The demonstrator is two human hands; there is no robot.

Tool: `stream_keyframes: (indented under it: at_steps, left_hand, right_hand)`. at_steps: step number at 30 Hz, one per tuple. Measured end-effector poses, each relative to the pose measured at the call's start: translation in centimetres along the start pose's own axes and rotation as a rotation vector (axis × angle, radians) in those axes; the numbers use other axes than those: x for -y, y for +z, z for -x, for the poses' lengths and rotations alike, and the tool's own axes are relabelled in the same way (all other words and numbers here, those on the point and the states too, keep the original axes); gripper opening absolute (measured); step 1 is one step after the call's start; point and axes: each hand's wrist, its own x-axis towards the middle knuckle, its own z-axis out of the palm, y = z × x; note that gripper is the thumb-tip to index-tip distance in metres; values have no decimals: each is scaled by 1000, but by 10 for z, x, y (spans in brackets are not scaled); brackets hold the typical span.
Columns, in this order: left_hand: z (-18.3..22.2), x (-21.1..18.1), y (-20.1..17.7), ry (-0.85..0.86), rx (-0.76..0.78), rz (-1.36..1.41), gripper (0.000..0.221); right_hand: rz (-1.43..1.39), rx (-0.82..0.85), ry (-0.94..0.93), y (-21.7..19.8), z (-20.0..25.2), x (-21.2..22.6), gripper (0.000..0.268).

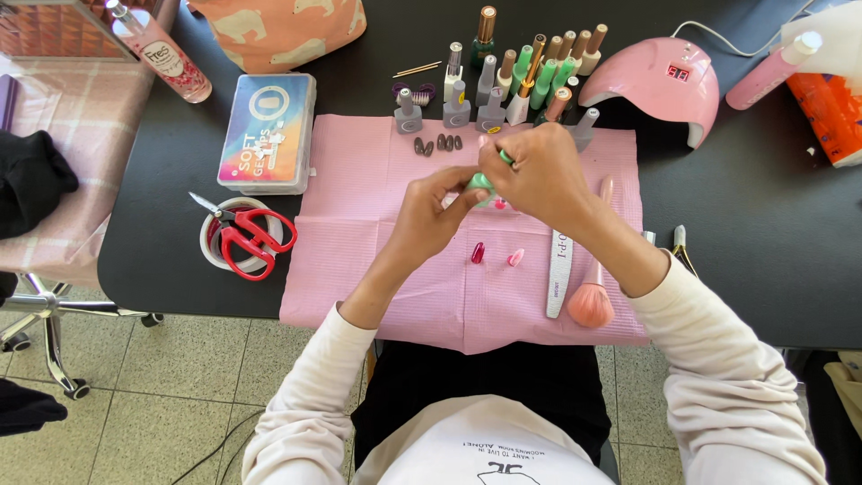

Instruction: The person paints a set of fake nails by hand using a small brush with red nail polish.

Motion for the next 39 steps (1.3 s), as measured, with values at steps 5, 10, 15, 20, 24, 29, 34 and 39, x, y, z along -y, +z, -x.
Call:
stream_keyframes:
  at_steps: [5,10,15,20,24,29,34,39]
  left_hand:
    - [13,-17,-4,-188,97,384,20]
    - [14,-22,-11,-242,115,364,28]
    - [-11,15,-13,-153,109,76,31]
    - [-30,60,-5,-159,27,16,26]
    - [-28,73,0,-201,28,26,33]
    - [-25,83,-5,-190,56,-193,30]
    - [-23,82,-8,-174,46,-247,27]
    - [-24,85,-9,-180,46,-255,27]
  right_hand:
    - [-327,74,-178,-5,2,3,52]
    - [-395,360,-176,-34,3,12,11]
    - [-369,366,-179,-34,-2,15,18]
    - [123,245,137,-3,-10,-10,32]
    - [41,298,-137,6,-18,-29,14]
    - [-137,378,-156,3,-21,-16,31]
    - [151,367,-2,23,-21,-37,17]
    - [-98,359,-123,16,-22,-25,25]
